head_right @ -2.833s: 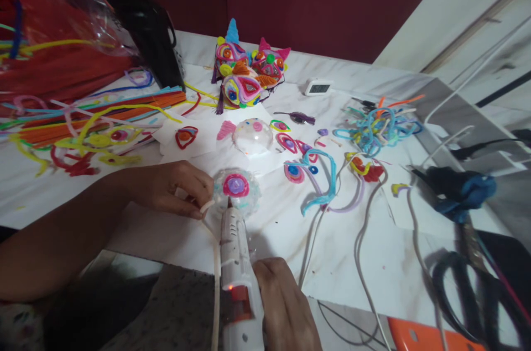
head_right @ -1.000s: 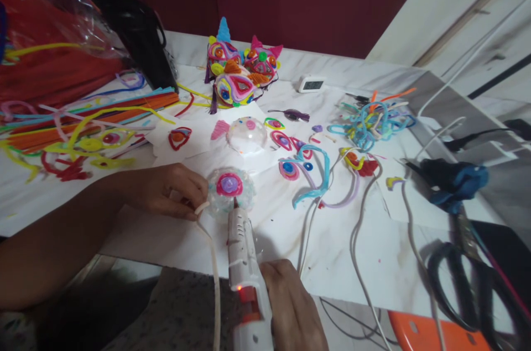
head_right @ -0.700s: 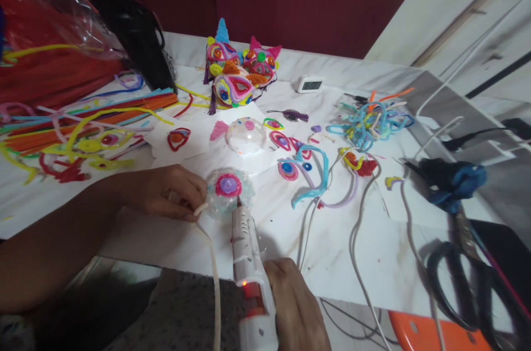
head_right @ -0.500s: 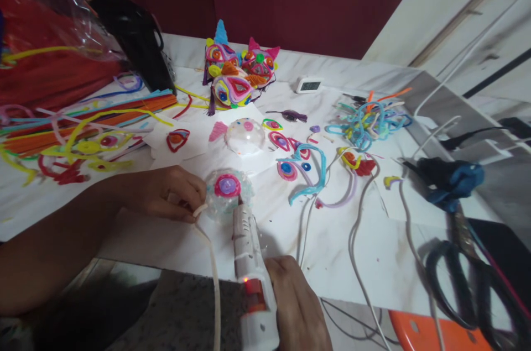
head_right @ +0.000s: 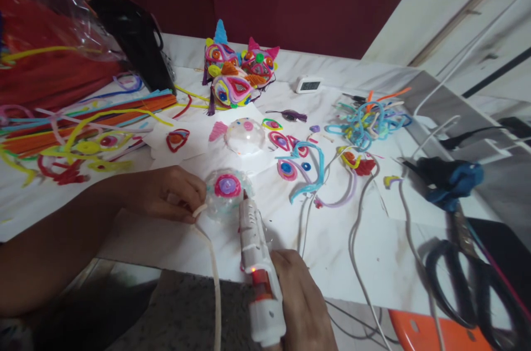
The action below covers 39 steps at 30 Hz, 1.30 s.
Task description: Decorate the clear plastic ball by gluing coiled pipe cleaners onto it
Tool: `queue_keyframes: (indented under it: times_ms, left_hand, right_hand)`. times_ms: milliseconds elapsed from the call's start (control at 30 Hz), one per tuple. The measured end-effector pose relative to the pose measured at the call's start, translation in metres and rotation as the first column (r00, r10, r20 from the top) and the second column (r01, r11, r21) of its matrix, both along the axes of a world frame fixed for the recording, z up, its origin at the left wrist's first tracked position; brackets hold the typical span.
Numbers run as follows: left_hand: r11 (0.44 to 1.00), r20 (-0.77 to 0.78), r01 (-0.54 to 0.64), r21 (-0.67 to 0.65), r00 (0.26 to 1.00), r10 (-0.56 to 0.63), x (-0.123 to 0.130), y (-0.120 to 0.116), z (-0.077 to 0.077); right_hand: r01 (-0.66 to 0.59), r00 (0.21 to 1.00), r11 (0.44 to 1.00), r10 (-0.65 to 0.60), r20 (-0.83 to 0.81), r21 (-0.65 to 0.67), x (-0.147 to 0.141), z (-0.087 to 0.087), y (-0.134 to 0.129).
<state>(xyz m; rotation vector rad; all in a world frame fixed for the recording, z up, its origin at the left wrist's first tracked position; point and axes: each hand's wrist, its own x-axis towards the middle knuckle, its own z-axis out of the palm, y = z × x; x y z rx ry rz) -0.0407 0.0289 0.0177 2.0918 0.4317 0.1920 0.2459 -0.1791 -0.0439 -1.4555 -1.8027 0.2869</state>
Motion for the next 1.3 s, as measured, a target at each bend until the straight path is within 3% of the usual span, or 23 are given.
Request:
queue_keyframes:
  times_ms: [167,333,500,567,700,800,900,967,1067,1300]
  left_hand:
    - [1.000,0.031,-0.012,-0.012,0.999,0.013,0.000,0.000,-0.001]
    - [0.998,0.104,-0.028,-0.053,0.994,0.034,-0.001,0.001,-0.004]
    - [0.997,0.146,-0.027,-0.072,0.989,0.037,-0.003,0.002,-0.007]
    - [0.999,0.136,-0.014,-0.051,0.991,0.021,-0.002,0.001,-0.005]
    - [0.999,0.069,-0.039,-0.030,0.997,0.041,-0.001,-0.001,0.002]
    - [0.999,0.066,-0.034,-0.021,0.997,0.035,0.001,-0.002,0.004]
    - [0.999,0.074,-0.027,-0.025,0.997,0.029,0.002,-0.002,0.005]
    - [0.999,0.077,-0.025,-0.025,0.997,0.027,0.001,-0.002,0.005]
    - [0.999,0.065,-0.024,-0.022,0.998,0.026,0.001,-0.001,0.004]
    - [0.999,0.122,0.004,-0.045,0.993,0.002,0.001,0.001,-0.005]
  right_hand:
    - [-0.084,0.996,0.996,0.085,0.023,-0.026,0.012,-0.007,-0.001]
    - [-0.211,0.949,0.977,0.195,0.247,0.038,0.039,-0.008,0.008]
    - [-0.213,0.936,0.977,0.208,0.285,-0.015,0.051,-0.008,0.006]
    - [-0.226,0.941,0.974,0.227,0.250,-0.031,0.048,-0.007,0.005]
    - [-0.134,0.983,0.989,0.141,0.114,-0.068,0.043,-0.005,0.009]
    - [-0.169,0.986,0.978,0.169,-0.010,-0.122,0.046,-0.006,0.015]
    - [-0.096,0.986,0.973,0.064,-0.156,-0.209,0.053,-0.008,0.020]
    - [-0.098,0.961,0.955,0.018,-0.277,-0.281,0.055,-0.007,0.026]
    - [-0.200,0.906,0.920,0.043,-0.421,-0.337,0.053,0.001,0.038]
    - [-0.144,0.850,0.955,-0.015,-0.526,-0.260,0.040,0.020,0.054]
